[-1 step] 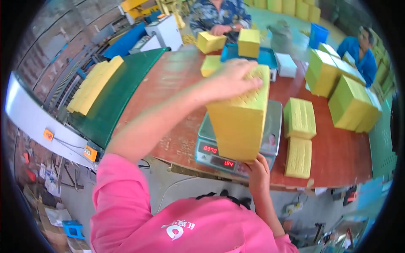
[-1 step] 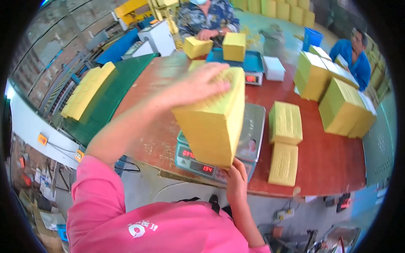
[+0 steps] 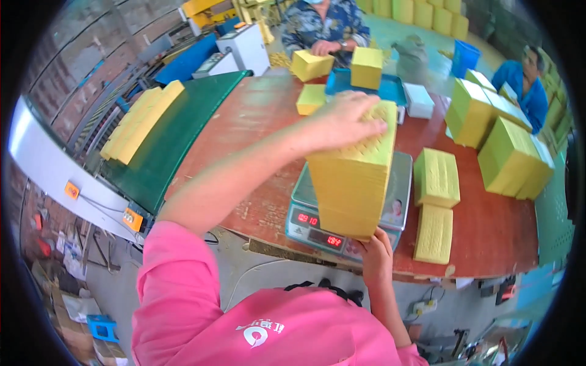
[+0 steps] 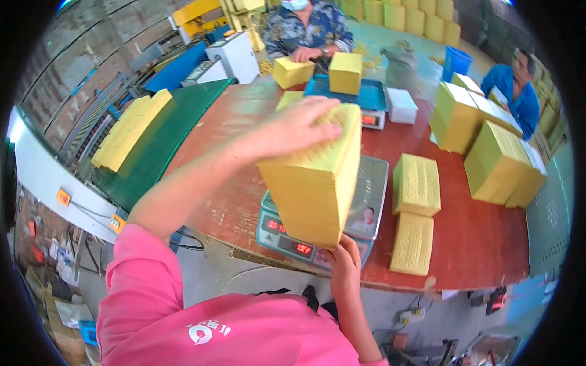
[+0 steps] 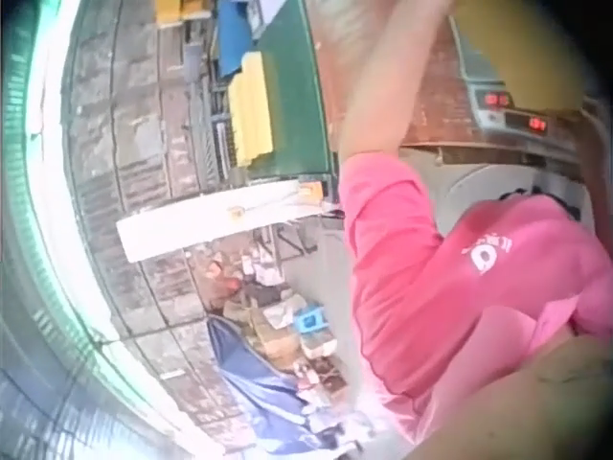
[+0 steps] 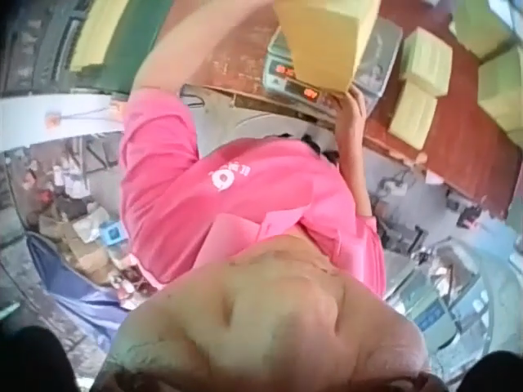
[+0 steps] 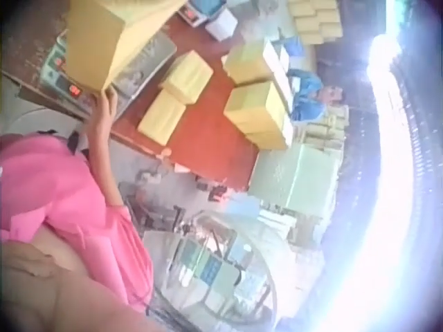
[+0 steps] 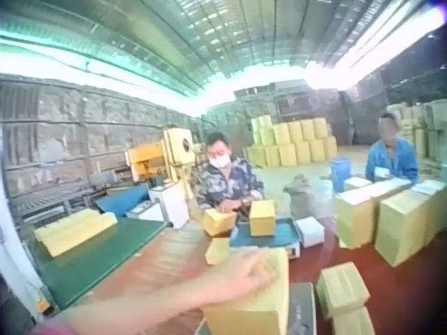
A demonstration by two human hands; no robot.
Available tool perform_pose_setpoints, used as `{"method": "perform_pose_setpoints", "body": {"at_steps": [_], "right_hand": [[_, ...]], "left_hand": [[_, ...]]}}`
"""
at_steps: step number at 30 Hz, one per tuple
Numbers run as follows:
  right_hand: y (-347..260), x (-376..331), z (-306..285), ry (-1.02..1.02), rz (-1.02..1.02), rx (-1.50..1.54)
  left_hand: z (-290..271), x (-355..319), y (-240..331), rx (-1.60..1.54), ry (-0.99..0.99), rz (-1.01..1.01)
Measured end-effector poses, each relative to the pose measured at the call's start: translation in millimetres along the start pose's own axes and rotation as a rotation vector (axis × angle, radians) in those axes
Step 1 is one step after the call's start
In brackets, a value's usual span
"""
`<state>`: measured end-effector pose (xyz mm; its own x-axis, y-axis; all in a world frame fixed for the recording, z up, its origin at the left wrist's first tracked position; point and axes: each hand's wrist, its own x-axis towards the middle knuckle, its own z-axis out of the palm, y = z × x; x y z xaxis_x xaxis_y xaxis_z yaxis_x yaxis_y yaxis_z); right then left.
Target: Weighing stacks of yellow paper on a digital scale and stacking them on a conveyor or table.
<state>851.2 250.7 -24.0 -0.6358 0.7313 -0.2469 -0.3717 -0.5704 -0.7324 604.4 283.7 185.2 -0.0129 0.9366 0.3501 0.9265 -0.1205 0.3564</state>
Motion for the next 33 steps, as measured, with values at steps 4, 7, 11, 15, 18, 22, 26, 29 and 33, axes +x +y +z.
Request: {"method": "perform_pose_setpoints", "body": {"at_steps": [4, 7, 11, 15, 18, 22, 26, 29, 33], "right_hand": [[5, 1, -17, -0.067, -0.056, -0.111], [0, 5, -18, -0.072, 0.001, 0.115], [-3, 5, -14, -0.095, -0.001, 0.017], [-7, 10, -22, -0.19, 0.055, -0.027], [-7, 6, -16, -0.152, 0.028, -0.041], [0, 12, -22, -0.155, 0.015, 0.024], [-2, 9, -14, -0.127, 0.134, 0.232], [-6, 9, -10, -0.174, 0.116, 0.194], [-26, 11, 6, -0.201, 0.148, 0.018]], "left_hand": [[0, 3, 11, 0.002, -0.029, 0.007], [1, 3, 12, -0.036, -0.026, 0.005], [0, 0, 3, -0.049, -0.039, -0.001], [-1, -3, -2, -0.059, -0.029, -0.018], [-1, -4, -5, -0.085, -0.008, 0.014], [0, -3, -4, -0.072, 0.066, 0.007], [5, -6, -3, -0.116, 0.2, -0.084], [8, -8, 1, -0.058, 0.197, -0.103], [-2, -18, -12, -0.061, 0.115, -0.255]]}}
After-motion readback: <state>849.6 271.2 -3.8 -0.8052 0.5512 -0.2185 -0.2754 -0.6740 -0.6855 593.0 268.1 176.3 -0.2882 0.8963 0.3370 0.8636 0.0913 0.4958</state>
